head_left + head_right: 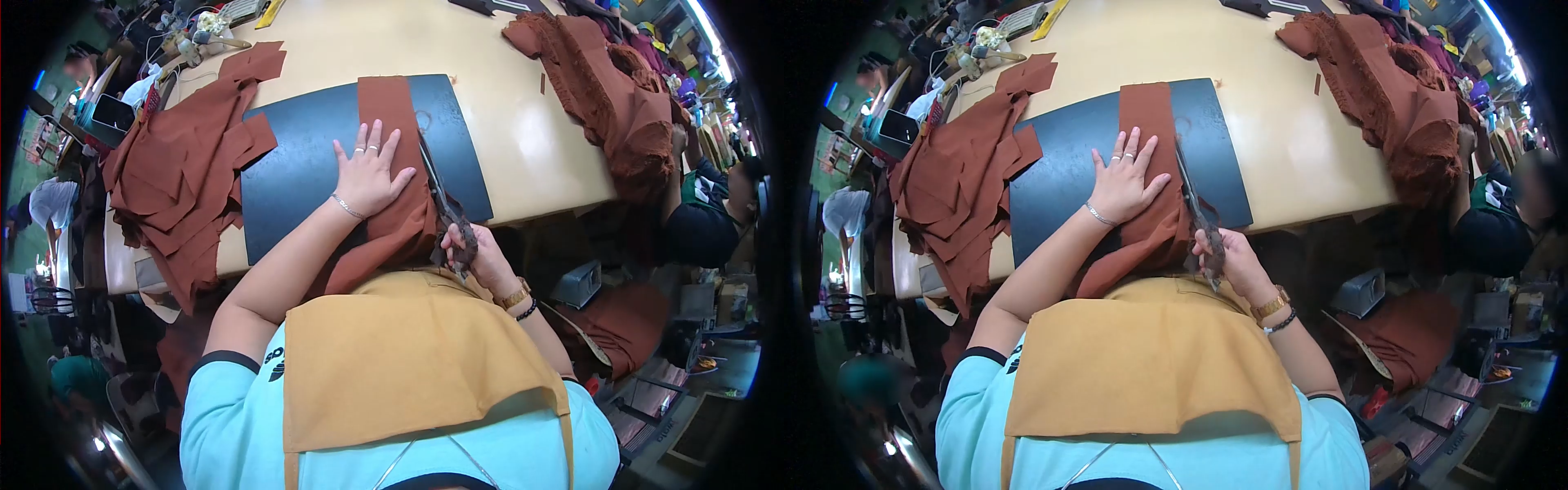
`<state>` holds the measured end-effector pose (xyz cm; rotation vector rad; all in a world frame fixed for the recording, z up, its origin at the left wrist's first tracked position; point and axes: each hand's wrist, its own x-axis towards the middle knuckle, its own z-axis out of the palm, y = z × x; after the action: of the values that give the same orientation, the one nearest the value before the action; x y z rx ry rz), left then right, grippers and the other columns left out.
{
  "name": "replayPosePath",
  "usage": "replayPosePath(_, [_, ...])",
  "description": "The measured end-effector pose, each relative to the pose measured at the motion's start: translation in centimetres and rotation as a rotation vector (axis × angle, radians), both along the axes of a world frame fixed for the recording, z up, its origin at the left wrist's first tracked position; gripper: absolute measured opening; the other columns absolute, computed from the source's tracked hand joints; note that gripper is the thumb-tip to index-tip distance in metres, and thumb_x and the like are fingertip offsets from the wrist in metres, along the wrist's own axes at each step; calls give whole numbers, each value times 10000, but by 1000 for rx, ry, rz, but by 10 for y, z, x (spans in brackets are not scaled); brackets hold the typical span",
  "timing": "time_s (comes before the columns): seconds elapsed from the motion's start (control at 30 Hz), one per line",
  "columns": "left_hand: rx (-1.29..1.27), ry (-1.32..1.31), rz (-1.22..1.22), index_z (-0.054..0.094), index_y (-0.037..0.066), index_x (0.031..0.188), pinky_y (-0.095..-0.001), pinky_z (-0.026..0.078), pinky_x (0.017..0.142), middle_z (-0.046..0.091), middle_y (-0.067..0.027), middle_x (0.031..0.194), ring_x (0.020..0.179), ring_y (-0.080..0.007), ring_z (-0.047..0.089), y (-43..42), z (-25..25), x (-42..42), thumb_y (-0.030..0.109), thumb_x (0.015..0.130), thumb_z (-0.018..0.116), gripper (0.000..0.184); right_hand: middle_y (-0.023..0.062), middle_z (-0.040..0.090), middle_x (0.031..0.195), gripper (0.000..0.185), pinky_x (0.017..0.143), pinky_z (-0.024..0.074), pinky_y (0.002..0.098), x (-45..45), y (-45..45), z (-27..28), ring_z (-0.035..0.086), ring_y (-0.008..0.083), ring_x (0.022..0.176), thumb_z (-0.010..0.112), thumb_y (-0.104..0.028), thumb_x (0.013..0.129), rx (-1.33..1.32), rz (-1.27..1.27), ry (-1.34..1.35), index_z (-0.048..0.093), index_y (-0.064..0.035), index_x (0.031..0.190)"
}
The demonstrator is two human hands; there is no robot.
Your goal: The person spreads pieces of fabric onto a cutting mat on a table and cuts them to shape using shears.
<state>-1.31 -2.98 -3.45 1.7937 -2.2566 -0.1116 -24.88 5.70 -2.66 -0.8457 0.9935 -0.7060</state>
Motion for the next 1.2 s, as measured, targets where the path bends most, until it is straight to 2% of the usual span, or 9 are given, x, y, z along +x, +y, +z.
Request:
replayPosePath(0.13, [9, -48, 14, 320, 129, 1486, -768, 99, 1025, 218, -211, 1554, 1452, -385, 157, 11, 0, -8, 581, 910, 443, 742, -20, 578, 651, 374, 515, 413, 194, 9, -5, 6, 529, 42, 562, 662, -440, 895, 5, -39, 35, 611, -90, 773])
replayPosePath(0.43, [-18, -96, 36, 316, 163, 1489, -771, 143, 1008, 224, -193, 1556, 1446, -375, 186, 17, 0, -10, 586, 914, 443, 726, -16, 626, 817, 207, 575, 457, 214, 6, 4, -6, 567, 52, 643, 683, -271, 904, -42, -65, -47, 660, -74, 964])
replayPosePath(0.63, [-6, -95, 1, 313, 155, 1491, -777, 133, 1002, 220, -198, 1556, 1446, -382, 178, 35, 3, -16, 593, 908, 447, 741, -18, 622, 799, 230, 583, 460, 213, 5, -4, -5, 564, 50, 643, 688, -298, 901, 27, -14, -45, 658, -76, 949])
replayPosePath(0.93, [19, -78, 6, 297, 158, 1498, -778, 131, 1000, 203, -196, 1562, 1448, -384, 169, 40, 6, -18, 595, 909, 448, 749, -19, 617, 793, 253, 583, 459, 206, 16, 2, 0, 561, 52, 641, 686, -325, 900, -51, -102, -30, 646, -75, 888])
replayPosePath(1.13, [18, -72, -23, 297, 156, 1498, -777, 145, 997, 203, -197, 1561, 1449, -381, 169, 51, 5, -17, 597, 910, 447, 750, -21, 589, 695, 301, 557, 465, 220, 18, -4, 1, 551, 58, 584, 681, -359, 899, 36, -134, -139, 618, -73, 828])
replayPosePath(1.2, [18, -67, -30, 299, 154, 1496, -777, 151, 995, 202, -199, 1561, 1449, -381, 168, 52, 5, -16, 606, 904, 453, 760, -11, 569, 663, 333, 543, 468, 237, 24, -5, 1, 543, 78, 558, 641, -389, 919, -12, -201, -85, 600, -70, 830])
